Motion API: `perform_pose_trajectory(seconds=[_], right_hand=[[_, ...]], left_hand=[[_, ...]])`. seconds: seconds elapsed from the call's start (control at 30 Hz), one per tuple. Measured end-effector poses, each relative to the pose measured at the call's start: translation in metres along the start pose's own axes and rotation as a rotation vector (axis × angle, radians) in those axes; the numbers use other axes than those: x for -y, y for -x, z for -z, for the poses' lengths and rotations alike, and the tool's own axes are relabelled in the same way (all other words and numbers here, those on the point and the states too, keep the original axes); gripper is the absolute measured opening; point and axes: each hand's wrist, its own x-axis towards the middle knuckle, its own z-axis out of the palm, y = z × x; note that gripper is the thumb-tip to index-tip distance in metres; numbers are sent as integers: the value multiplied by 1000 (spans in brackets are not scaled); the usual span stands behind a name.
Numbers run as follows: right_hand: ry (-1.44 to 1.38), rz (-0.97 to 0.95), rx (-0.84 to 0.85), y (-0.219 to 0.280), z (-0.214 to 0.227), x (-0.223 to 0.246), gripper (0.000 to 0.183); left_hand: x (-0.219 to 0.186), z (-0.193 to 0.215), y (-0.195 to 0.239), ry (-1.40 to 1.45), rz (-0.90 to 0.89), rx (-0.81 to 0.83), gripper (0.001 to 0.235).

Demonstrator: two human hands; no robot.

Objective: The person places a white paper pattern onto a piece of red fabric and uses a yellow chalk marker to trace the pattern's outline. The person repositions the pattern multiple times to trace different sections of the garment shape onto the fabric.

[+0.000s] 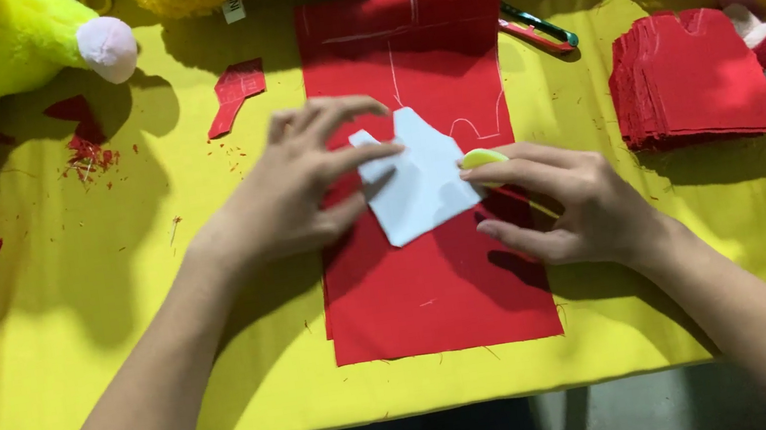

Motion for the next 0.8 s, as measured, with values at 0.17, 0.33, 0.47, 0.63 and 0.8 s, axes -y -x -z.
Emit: perform_pose_trajectory(seconds=[0.17, 0.33, 0.47, 0.63, 0.8], right_hand=[[-79, -5, 137, -2, 1, 5, 54], [-44, -23, 58, -3, 4, -1, 39], [-35, -100, -36, 0, 5, -8, 31], [-8, -126, -69, 0, 2, -10, 27], [-54, -268, -164, -24, -3, -9, 15]], left_hand=[[-2, -16, 3, -74, 86, 20, 53], [4, -8, 7, -70, 130, 76, 63], [13, -7, 9, -25, 118, 18, 54], [17, -11, 12, -47, 78, 27, 48], [16, -12, 5, -146, 75, 17, 51]])
